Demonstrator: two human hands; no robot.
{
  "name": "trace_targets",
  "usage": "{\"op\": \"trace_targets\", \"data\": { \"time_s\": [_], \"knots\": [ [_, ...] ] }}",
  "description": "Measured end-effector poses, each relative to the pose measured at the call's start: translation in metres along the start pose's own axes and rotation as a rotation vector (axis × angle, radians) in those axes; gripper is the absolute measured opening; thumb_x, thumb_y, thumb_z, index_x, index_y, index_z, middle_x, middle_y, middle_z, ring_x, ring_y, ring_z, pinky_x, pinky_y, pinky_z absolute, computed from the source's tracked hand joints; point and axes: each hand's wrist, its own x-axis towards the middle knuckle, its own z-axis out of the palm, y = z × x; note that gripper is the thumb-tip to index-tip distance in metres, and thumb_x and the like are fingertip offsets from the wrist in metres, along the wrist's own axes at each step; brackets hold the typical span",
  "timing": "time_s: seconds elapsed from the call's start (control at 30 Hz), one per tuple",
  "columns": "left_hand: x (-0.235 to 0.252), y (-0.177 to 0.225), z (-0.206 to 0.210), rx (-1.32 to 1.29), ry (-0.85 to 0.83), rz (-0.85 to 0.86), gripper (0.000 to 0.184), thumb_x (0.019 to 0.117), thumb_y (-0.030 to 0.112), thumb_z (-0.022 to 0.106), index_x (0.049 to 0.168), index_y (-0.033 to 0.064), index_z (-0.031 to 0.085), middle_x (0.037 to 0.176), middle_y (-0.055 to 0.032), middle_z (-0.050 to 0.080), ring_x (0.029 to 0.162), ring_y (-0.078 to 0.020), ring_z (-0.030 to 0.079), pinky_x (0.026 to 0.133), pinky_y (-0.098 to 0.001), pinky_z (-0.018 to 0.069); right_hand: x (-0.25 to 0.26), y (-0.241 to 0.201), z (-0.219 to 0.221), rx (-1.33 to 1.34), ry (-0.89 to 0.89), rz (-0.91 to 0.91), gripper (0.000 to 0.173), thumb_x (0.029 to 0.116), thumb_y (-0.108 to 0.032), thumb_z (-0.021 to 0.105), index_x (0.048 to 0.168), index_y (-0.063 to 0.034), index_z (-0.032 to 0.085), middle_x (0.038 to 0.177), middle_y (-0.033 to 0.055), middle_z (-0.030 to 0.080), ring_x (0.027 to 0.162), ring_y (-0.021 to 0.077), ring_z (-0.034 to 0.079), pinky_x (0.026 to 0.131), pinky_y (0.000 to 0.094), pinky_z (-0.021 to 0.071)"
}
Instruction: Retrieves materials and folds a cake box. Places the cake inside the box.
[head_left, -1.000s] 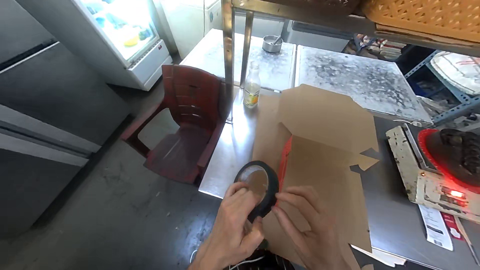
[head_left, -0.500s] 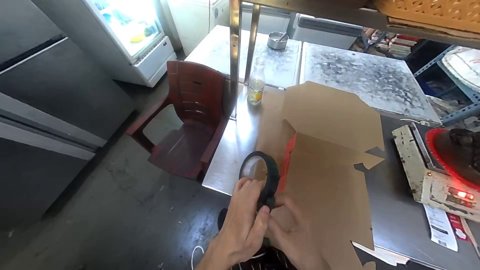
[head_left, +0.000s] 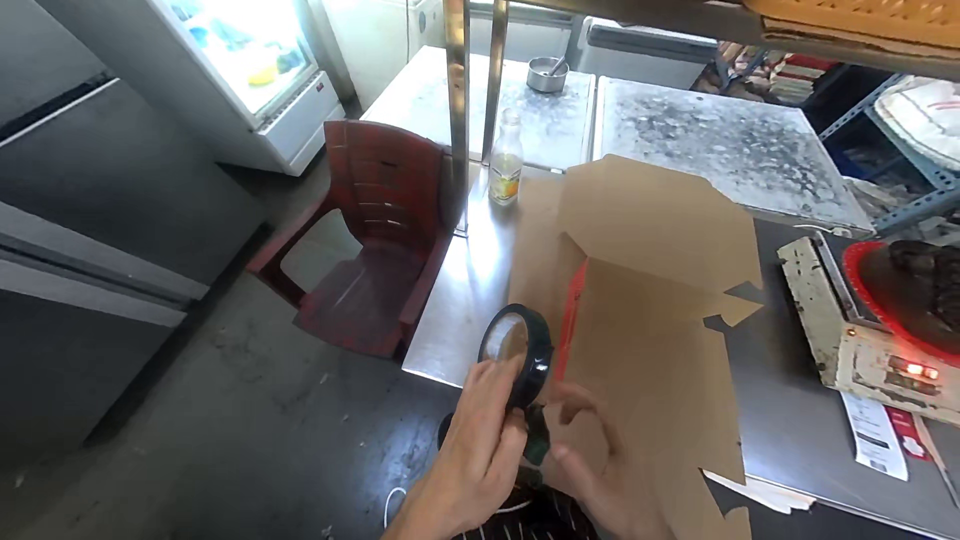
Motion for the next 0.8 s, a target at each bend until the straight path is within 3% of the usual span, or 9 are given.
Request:
{"op": "trace_targets", "data": {
  "time_s": [0.07, 0.17, 0.33, 0.43, 0.5, 0.6, 0.7, 0.73, 0.8],
  "knots": [
    [0.0, -0.001, -0.001, 0.032, -0.015, 0.039, 0.048, 0.1031, 0.023, 0.033, 0.14, -0.0012, 0.051, 0.124, -0.0114, 0.065, 0.119, -0.0158, 0.059, 0.114, -0.0437, 0.0362, 0.019, -0.011, -0.014, -0.097, 0.053, -0.09, 0.046, 0.0996, -0.054, 0.059, 0.132, -0.0213, 0.062, 0.123, 0.0005, 0.066, 0.103, 0.0053, 0.065, 0.087, 0.0249, 0.0561],
    [0.003, 0.003, -0.001, 0.085, -0.026, 0.091, 0.046, 0.1023, 0.022, 0.034, 0.139, 0.0011, 0.052, 0.119, -0.0103, 0.066, 0.115, -0.0166, 0.06, 0.112, -0.0441, 0.0375, 0.042, -0.023, -0.018, -0.25, 0.086, -0.19, 0.034, 0.1003, -0.039, 0.063, 0.13, -0.0228, 0.067, 0.126, 0.0016, 0.066, 0.111, 0.009, 0.064, 0.091, 0.0281, 0.0571],
    [0.008, 0.003, -0.01, 0.239, -0.057, 0.168, 0.046, 0.1015, 0.019, 0.037, 0.141, 0.0014, 0.051, 0.111, -0.0102, 0.067, 0.105, -0.0198, 0.063, 0.108, -0.0449, 0.0415, 0.056, -0.025, -0.024, -0.136, -0.015, -0.193, 0.009, 0.0955, -0.026, 0.07, 0.104, -0.0222, 0.073, 0.112, -0.0041, 0.067, 0.111, 0.0096, 0.063, 0.093, 0.0274, 0.0562],
    [0.011, -0.001, -0.019, 0.354, -0.024, 0.158, 0.043, 0.1031, 0.021, 0.042, 0.138, -0.0004, 0.056, 0.107, -0.0094, 0.07, 0.099, -0.0196, 0.066, 0.097, -0.0395, 0.0502, 0.049, -0.03, -0.03, -0.006, -0.142, -0.241, 0.005, 0.0966, -0.022, 0.07, 0.101, -0.0202, 0.071, 0.108, -0.0032, 0.069, 0.111, 0.0108, 0.063, 0.096, 0.0294, 0.0549],
    [0.014, -0.005, -0.027, 0.412, 0.015, 0.144, 0.042, 0.1019, 0.024, 0.046, 0.132, -0.0006, 0.061, 0.098, -0.0074, 0.073, 0.089, -0.0179, 0.067, 0.083, -0.0353, 0.0552, 0.038, -0.033, -0.028, 0.029, -0.213, -0.283, 0.004, 0.0977, -0.021, 0.068, 0.101, -0.0181, 0.068, 0.106, -0.0021, 0.07, 0.11, 0.0107, 0.065, 0.097, 0.029, 0.0546],
    [0.018, -0.005, -0.033, 0.463, 0.022, 0.179, 0.042, 0.0989, 0.024, 0.051, 0.13, -0.0008, 0.065, 0.086, -0.0056, 0.072, 0.076, -0.017, 0.065, 0.072, -0.0319, 0.0535, 0.026, -0.026, -0.023, 0.072, -0.193, -0.266, 0.013, 0.096, -0.022, 0.069, 0.106, -0.0174, 0.063, 0.101, -0.0022, 0.07, 0.101, 0.0089, 0.066, 0.092, 0.0274, 0.0546],
    [0.018, -0.004, -0.029, 0.561, -0.009, 0.233, 0.043, 0.0997, 0.025, 0.051, 0.131, -0.0009, 0.064, 0.088, -0.0057, 0.074, 0.074, -0.0185, 0.066, 0.073, -0.0323, 0.0536, 0.028, -0.021, -0.027, 0.103, -0.231, -0.179, 0.06, 0.0893, -0.032, 0.074, 0.14, -0.0217, 0.045, 0.096, -0.0069, 0.068, 0.091, 0.0037, 0.066, 0.086, 0.0224, 0.0562],
    [0.018, -0.005, -0.028, 0.592, -0.015, 0.25, 0.042, 0.1001, 0.025, 0.05, 0.131, -0.0006, 0.064, 0.088, -0.0055, 0.074, 0.074, -0.0188, 0.065, 0.073, -0.0325, 0.0532, 0.031, -0.02, -0.028, 0.055, -0.239, -0.165, 0.065, 0.088, -0.035, 0.074, 0.144, -0.0206, 0.043, 0.093, -0.0068, 0.067, 0.088, 0.0033, 0.065, 0.085, 0.0223, 0.0559],
    [0.02, -0.005, -0.027, 0.662, -0.029, 0.281, 0.042, 0.1007, 0.026, 0.049, 0.132, 0.0007, 0.063, 0.089, -0.0045, 0.074, 0.074, -0.0186, 0.066, 0.075, -0.0325, 0.054, 0.036, -0.02, -0.027, -0.157, -0.197, -0.159, 0.058, 0.087, -0.043, 0.075, 0.135, -0.0148, 0.058, 0.086, -0.0052, 0.067, 0.083, 0.0062, 0.064, 0.089, 0.032, 0.0531]
  ]
}}
